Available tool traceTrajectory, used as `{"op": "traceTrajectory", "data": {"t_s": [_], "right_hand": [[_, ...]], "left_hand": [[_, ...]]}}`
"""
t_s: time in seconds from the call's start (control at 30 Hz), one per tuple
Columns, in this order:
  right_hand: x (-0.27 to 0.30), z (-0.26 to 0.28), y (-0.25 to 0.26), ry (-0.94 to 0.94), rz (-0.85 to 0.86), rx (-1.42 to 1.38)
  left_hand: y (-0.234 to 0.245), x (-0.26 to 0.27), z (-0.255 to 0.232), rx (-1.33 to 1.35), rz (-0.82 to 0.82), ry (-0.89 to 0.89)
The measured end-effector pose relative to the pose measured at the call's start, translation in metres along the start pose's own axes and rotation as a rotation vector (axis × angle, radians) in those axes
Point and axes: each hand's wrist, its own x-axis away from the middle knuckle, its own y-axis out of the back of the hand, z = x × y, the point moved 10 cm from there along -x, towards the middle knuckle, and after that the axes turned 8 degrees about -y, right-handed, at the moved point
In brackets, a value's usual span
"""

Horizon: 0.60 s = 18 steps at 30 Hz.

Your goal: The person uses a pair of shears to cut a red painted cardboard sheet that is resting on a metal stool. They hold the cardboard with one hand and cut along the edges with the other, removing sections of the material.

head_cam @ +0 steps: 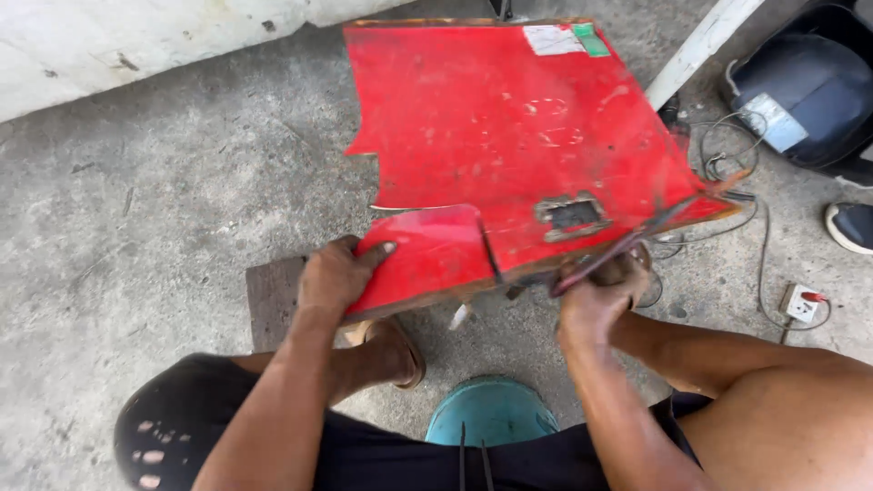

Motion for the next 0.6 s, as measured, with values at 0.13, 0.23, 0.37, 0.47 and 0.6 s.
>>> {"op": "traceTrajectory", "data": {"t_s": [0.13, 0.23, 0.37, 0.47, 0.6], "right_hand": [[0.014, -0.054, 0.027, -0.123, 0.015, 0.245], [0.029, -0.018, 0.025, -0.068, 0.113, 0.111], [0.022, 0.023, 0.049, -0.202, 0.118, 0.061], [0.02, 0.065, 0.041, -0.272, 0.233, 0.131], [0.004, 0.065, -0.024, -0.423, 0.613, 0.232]], "left_hand": [[0.006, -0.028, 0.016, -0.037, -0.004, 0.008], [-0.002, -0.007, 0.02, -0.038, 0.014, 0.004], [-0.039, -0.022, 0.033, -0.023, 0.074, 0.017], [-0.051, -0.034, 0.049, 0.01, 0.064, 0.022], [-0.042, -0.026, 0.043, -0.043, 0.027, -0.004]]}}
